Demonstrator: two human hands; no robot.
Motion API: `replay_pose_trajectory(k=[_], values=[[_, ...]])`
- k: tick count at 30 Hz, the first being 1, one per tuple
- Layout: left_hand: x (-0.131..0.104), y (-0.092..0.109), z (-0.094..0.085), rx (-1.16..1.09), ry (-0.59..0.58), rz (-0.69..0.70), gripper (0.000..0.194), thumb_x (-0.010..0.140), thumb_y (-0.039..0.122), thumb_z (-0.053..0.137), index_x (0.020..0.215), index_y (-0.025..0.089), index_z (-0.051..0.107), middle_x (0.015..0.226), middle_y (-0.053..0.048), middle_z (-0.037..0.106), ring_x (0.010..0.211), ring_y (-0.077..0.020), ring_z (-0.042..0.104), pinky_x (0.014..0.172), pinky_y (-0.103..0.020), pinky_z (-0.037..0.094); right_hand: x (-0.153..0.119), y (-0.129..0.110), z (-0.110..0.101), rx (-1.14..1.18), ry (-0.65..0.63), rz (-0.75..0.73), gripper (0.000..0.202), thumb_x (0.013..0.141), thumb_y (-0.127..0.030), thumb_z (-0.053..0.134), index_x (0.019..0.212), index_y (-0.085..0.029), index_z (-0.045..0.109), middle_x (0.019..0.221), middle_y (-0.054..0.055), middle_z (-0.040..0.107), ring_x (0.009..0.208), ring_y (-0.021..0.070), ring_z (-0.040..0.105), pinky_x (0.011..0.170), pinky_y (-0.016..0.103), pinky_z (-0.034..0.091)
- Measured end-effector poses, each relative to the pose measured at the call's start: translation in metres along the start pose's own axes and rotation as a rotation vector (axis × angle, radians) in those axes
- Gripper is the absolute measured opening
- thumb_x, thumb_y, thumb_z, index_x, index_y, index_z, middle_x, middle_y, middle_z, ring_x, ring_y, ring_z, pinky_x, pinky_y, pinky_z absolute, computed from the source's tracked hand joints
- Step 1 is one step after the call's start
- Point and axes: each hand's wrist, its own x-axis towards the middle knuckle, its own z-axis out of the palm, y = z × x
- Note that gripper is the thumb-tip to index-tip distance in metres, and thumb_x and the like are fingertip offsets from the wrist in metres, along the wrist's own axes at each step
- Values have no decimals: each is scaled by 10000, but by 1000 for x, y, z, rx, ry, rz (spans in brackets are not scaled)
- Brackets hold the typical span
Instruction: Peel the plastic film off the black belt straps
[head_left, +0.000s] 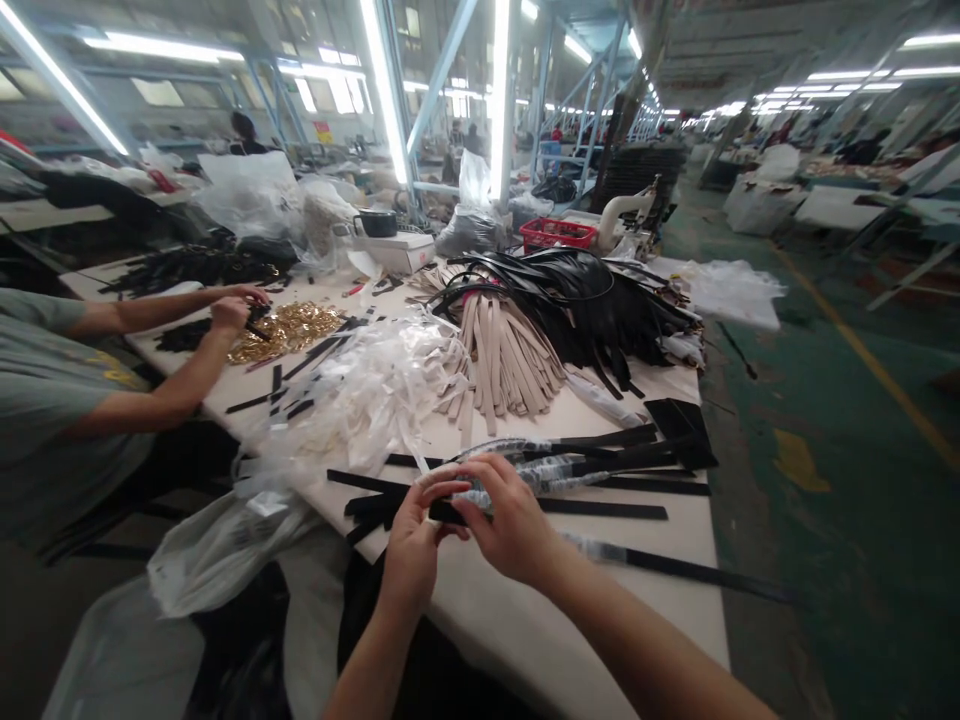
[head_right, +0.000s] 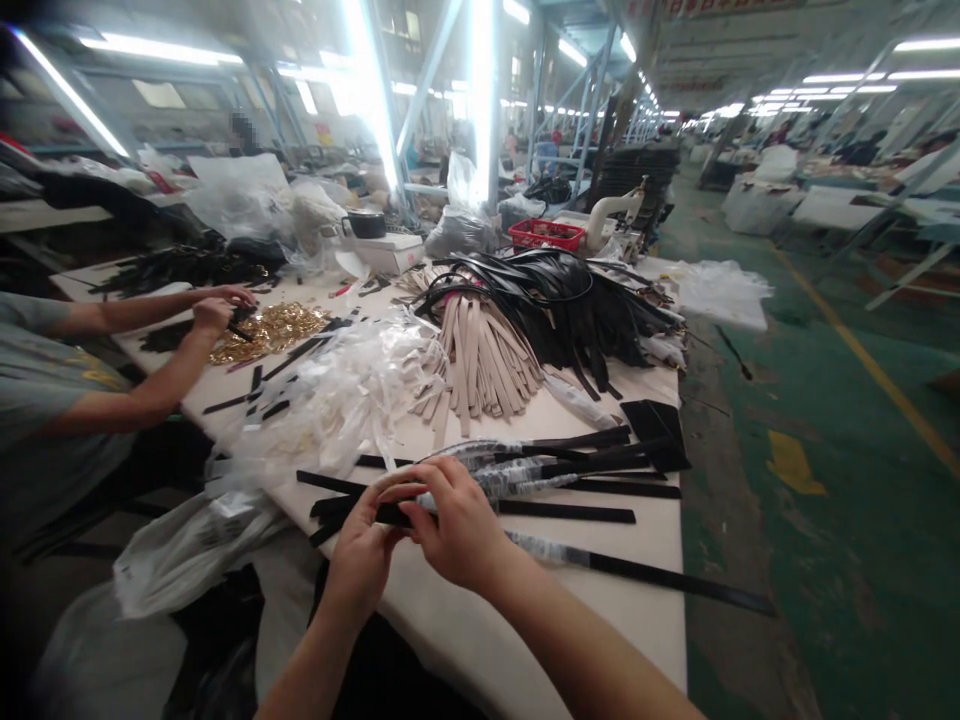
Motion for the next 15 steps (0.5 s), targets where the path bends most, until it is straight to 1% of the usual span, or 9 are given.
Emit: replay_pose_trajectory(k=[2, 4, 6, 8, 10, 11, 13, 14, 15], values=[[-5, -18, -9, 27, -24, -46, 340, 754, 162, 632, 1089, 197, 681, 1103, -88, 692, 992, -252, 656, 728, -318, 572, -15, 34, 23, 61, 119, 55, 178, 931, -184, 515, 1073, -223, 615, 1049, 83, 616, 1013, 229, 584, 935, 385, 492], [-13, -37, -9, 50, -39, -54, 303, 769, 199, 658, 1069, 186, 699, 1136, -101, 696, 1057, -277, 649, 817, -356, 569, -28, 59, 40, 77, 197, 102, 201, 969, -176, 418, 1044, -210, 602, 1008, 90, 605, 976, 228, 586, 900, 393, 498], [-18, -50, -7, 117, -70, -42, 297, 743, 210, 717, 1039, 180, 718, 1119, -109, 709, 1086, -300, 647, 883, -386, 556, -35, 70, 48, 79, 238, 123, 238, 984, -171, 366, 1061, -209, 588, 1007, 95, 595, 977, 232, 582, 890, 403, 498], [-16, -52, -9, 177, -39, -28, 249, 736, 238, 756, 974, 171, 734, 1041, -108, 730, 1056, -311, 663, 886, -405, 562, -36, 68, 46, 76, 248, 112, 241, 980, -171, 374, 1068, -218, 593, 1015, 93, 593, 980, 234, 581, 883, 403, 503], [-4, -45, -20, 160, 107, 26, 198, 762, 291, 750, 912, 163, 734, 975, -91, 737, 1003, -292, 681, 862, -401, 579, -34, 61, 35, 31, 225, 72, 244, 963, -155, 403, 1084, -226, 603, 1045, 96, 600, 1008, 238, 580, 903, 410, 502], [5, -39, -28, 124, 218, 81, 189, 776, 313, 738, 889, 162, 729, 961, -77, 736, 982, -271, 686, 858, -388, 583, -33, 58, 28, -17, 193, 46, 254, 950, -146, 424, 1115, -227, 599, 1080, 101, 602, 1044, 244, 574, 934, 422, 495], [24, -25, -51, 42, 440, 226, 182, 790, 333, 719, 865, 167, 711, 973, -46, 727, 978, -227, 684, 882, -360, 579, -33, 56, 10, -167, 69, -8, 329, 913, -151, 502, 1227, -224, 567, 1198, 118, 592, 1166, 272, 531, 1035, 475, 444], [33, -18, -64, 23, 517, 285, 177, 789, 335, 712, 852, 170, 701, 972, -37, 722, 979, -215, 682, 893, -355, 576, -35, 57, 1, -257, -15, -29, 412, 884, -159, 552, 1291, -222, 541, 1273, 126, 572, 1240, 295, 488, 1090, 513, 396], [40, -13, -77, 47, 527, 305, 181, 787, 333, 704, 866, 171, 695, 985, -37, 719, 991, -220, 681, 897, -369, 576, -38, 60, -7, -349, -103, -46, 510, 851, -155, 594, 1349, -219, 510, 1343, 133, 543, 1306, 319, 436, 1132, 551, 341]])
